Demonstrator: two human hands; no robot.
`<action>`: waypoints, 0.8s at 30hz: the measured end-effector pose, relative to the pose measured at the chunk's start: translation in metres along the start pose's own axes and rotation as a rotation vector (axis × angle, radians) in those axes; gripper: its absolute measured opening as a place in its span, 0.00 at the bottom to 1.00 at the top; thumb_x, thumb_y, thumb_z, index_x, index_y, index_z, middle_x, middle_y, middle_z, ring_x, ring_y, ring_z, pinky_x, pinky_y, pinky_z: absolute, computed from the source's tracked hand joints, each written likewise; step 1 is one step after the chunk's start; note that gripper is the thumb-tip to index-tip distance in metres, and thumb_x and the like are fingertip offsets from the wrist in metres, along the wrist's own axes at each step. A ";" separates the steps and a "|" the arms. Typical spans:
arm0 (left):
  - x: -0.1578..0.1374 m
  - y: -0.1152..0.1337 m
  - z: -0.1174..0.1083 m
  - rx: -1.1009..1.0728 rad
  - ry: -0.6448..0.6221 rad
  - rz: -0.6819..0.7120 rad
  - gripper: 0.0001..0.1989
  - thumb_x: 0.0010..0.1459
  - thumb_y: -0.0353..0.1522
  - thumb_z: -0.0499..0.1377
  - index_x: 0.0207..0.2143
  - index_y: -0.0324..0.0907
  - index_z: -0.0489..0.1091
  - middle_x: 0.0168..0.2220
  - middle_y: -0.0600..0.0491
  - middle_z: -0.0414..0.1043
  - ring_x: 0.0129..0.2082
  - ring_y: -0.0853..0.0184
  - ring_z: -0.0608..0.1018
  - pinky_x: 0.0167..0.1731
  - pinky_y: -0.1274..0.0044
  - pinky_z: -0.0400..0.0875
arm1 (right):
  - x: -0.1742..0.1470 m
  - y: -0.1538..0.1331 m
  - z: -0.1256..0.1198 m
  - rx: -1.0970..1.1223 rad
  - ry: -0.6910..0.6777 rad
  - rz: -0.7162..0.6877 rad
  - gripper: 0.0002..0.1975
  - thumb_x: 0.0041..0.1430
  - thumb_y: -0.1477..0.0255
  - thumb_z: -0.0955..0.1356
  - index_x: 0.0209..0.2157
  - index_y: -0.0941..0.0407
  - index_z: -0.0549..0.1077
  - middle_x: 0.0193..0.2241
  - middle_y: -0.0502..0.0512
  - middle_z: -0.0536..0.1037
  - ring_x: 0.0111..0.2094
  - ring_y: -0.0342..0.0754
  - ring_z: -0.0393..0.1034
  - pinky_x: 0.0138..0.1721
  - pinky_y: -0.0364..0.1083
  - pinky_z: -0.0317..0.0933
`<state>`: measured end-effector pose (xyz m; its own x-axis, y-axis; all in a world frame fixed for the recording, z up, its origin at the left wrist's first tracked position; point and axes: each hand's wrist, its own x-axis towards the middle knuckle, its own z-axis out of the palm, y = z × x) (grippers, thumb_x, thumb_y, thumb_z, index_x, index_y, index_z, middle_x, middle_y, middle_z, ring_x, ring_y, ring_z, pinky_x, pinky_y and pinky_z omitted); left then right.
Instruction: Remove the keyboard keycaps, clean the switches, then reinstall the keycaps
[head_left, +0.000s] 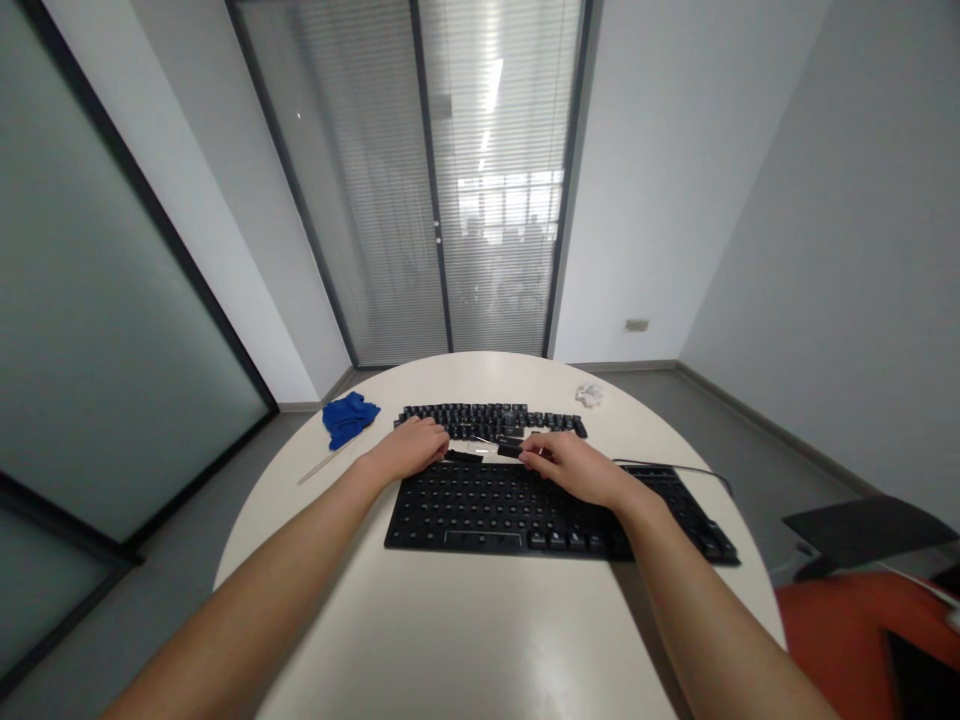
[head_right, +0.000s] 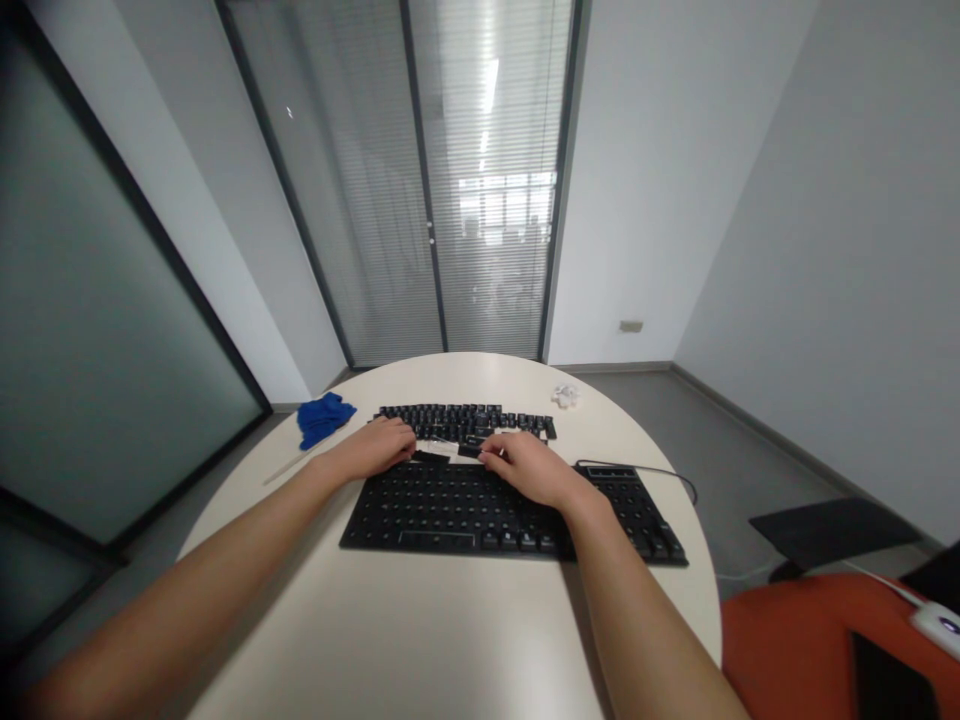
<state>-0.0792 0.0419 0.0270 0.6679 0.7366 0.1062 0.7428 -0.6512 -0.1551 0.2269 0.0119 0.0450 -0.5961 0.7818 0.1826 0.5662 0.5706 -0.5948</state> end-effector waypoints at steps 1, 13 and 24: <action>0.000 0.000 -0.001 -0.003 -0.003 -0.003 0.04 0.62 0.28 0.60 0.34 0.43 0.74 0.36 0.51 0.76 0.42 0.61 0.75 0.40 0.73 0.62 | 0.000 0.000 0.000 -0.001 -0.001 -0.003 0.14 0.66 0.65 0.63 0.36 0.56 0.77 0.34 0.55 0.80 0.33 0.49 0.72 0.36 0.46 0.60; 0.000 0.007 0.001 0.054 -0.017 0.022 0.08 0.65 0.26 0.55 0.37 0.41 0.73 0.38 0.46 0.77 0.42 0.58 0.74 0.42 0.70 0.62 | -0.001 -0.001 -0.001 0.017 0.007 0.010 0.13 0.66 0.65 0.63 0.36 0.56 0.77 0.34 0.56 0.80 0.32 0.49 0.71 0.35 0.46 0.61; 0.007 0.005 -0.001 0.090 -0.038 0.056 0.04 0.61 0.29 0.62 0.39 0.45 0.75 0.39 0.50 0.78 0.44 0.59 0.74 0.40 0.71 0.61 | -0.001 0.001 -0.001 0.005 0.013 -0.002 0.13 0.66 0.65 0.63 0.35 0.56 0.76 0.34 0.55 0.80 0.32 0.48 0.71 0.35 0.46 0.60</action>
<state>-0.0704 0.0441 0.0278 0.7045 0.7074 0.0575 0.6965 -0.6735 -0.2474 0.2286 0.0121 0.0452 -0.5898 0.7841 0.1933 0.5625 0.5706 -0.5983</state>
